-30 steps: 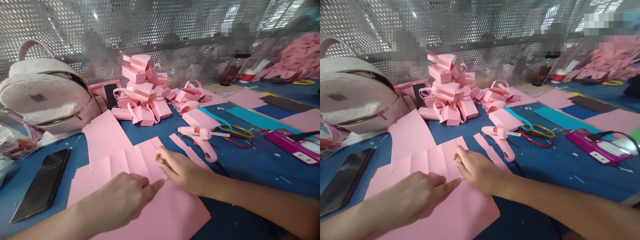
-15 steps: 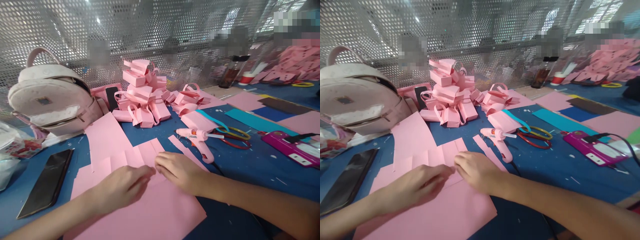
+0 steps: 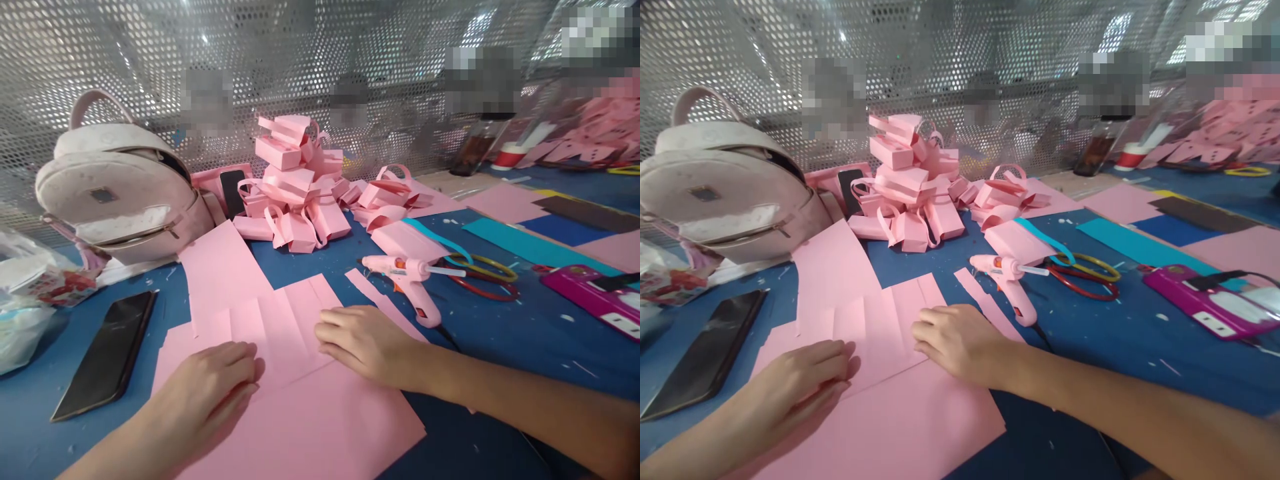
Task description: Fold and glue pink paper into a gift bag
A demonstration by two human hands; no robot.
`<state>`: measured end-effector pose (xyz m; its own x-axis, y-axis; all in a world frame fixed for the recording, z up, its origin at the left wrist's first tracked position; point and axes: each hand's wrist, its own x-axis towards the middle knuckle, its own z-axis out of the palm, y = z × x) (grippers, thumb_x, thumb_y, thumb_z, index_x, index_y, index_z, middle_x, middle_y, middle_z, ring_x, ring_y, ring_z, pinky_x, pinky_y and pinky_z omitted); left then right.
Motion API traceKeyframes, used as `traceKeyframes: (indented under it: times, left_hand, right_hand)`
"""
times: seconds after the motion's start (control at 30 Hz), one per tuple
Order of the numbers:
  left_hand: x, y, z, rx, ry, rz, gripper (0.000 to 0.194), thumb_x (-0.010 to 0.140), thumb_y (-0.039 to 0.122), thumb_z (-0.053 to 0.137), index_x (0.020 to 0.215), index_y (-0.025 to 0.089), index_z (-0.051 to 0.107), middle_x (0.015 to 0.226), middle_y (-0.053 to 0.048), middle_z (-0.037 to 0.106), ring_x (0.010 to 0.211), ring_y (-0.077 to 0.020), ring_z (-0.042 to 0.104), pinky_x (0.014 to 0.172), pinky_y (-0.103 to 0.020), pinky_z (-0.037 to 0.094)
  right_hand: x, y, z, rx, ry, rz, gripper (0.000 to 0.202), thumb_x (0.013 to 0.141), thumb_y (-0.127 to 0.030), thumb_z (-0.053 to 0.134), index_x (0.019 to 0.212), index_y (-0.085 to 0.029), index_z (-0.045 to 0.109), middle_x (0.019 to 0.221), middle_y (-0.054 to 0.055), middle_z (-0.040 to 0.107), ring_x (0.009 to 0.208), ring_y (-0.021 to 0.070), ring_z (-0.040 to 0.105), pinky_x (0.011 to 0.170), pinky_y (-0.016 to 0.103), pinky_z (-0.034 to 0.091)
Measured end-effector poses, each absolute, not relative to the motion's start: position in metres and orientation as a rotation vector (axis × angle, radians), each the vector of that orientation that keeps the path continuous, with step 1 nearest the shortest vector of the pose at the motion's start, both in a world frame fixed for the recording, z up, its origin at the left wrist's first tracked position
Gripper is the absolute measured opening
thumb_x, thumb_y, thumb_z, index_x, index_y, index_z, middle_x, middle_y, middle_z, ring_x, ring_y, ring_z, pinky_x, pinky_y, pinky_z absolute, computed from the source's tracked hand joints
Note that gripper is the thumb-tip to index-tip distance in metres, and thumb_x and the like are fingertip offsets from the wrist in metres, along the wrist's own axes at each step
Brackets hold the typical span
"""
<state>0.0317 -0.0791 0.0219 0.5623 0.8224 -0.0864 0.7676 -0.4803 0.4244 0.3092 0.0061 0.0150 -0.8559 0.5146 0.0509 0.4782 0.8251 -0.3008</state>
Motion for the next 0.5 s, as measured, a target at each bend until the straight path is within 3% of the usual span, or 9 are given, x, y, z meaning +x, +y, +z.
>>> traceKeyframes:
  times: [0.5]
  left_hand:
    - [0.038, -0.085, -0.005, 2.821, 1.497, 0.192, 0.027, 0.099, 0.011, 0.033, 0.083, 0.02, 0.053, 0.073, -0.001, 0.057, 0.063, -0.0176, 0.056, 0.058, -0.03, 0.04]
  right_hand:
    - [0.309, 0.004, 0.0, -0.71, -2.904, 0.223, 0.02, 0.096, -0.011, 0.043, 0.079, -0.02, 0.046, 0.077, -0.002, 0.048, 0.061, 0.0127, 0.037, 0.054, 0.031, 0.019]
